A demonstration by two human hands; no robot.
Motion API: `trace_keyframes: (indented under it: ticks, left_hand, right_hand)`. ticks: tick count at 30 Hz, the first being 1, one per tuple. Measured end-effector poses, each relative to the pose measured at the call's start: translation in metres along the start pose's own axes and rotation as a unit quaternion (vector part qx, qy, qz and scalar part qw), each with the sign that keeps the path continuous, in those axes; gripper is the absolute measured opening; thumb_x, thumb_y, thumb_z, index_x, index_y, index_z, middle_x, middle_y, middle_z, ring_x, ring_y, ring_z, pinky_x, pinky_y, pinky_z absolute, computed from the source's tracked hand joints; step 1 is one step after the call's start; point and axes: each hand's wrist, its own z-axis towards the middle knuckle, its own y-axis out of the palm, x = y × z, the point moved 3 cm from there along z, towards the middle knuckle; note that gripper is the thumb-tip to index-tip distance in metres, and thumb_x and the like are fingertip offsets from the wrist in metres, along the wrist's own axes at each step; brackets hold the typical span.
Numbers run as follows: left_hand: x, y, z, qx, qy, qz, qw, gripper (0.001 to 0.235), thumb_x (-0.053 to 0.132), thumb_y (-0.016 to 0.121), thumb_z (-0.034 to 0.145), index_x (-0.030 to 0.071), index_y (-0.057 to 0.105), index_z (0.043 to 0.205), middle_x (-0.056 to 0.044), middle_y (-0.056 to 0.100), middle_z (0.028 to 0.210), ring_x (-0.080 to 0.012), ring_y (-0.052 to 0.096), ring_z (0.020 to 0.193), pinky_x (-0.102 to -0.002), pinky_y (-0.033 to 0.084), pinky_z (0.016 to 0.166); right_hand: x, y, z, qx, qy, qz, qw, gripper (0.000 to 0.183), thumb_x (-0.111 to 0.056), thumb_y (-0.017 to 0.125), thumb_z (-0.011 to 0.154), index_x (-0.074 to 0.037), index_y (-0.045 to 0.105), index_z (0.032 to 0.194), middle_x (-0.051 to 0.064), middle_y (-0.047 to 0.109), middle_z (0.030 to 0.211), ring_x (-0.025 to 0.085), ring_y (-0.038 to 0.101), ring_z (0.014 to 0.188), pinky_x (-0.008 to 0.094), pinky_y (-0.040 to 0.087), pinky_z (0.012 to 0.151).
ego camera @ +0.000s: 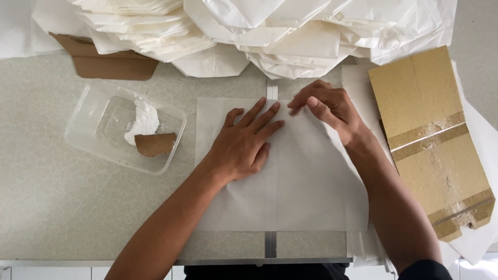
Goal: The person folds a white sheet of paper on a table, applying a white paste to the fold using a small piece of cardboard. The person then folds the paper again and smooths the edges.
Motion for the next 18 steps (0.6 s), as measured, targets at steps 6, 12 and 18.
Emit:
trace_keyframes:
  ticks: [6,12,18]
  left_hand:
    - [-0.003,-0.004,0.002,0.003,0.020,-0.012,1.000,0.051,0.020,0.055,0.092,0.018,0.056,0.142,-0.013,0.044,0.160,-0.0360,0.033,0.151,-0.059,0.026,0.112]
    - [-0.011,-0.004,0.001,-0.001,0.028,-0.012,1.000,0.048,0.024,0.054,0.093,0.018,0.057,0.141,-0.013,0.042,0.161,-0.0351,0.034,0.151,-0.057,0.027,0.112]
    - [-0.004,-0.001,0.002,-0.021,-0.012,-0.008,1.000,0.048,0.026,0.051,0.099,0.019,0.053,0.147,-0.019,0.028,0.166,-0.0365,0.023,0.155,-0.056,0.021,0.120]
  right_hand:
    - [0.007,-0.007,-0.006,0.072,-0.054,-0.062,0.994,0.048,-0.037,0.044,0.106,-0.006,0.080,0.101,0.007,0.062,0.060,0.026,0.054,0.061,0.037,0.045,0.068]
    - [0.069,-0.017,-0.017,-0.004,0.157,0.313,0.937,0.057,-0.023,0.042,0.085,0.011,0.058,0.129,0.019,0.066,0.073,0.009,0.059,0.060,0.018,0.041,0.060]
    - [0.076,-0.017,-0.020,-0.102,0.121,0.309,0.938,0.056,0.008,0.079,0.073,0.004,0.064,0.127,0.017,0.072,0.111,0.021,0.070,0.105,0.030,0.061,0.089]
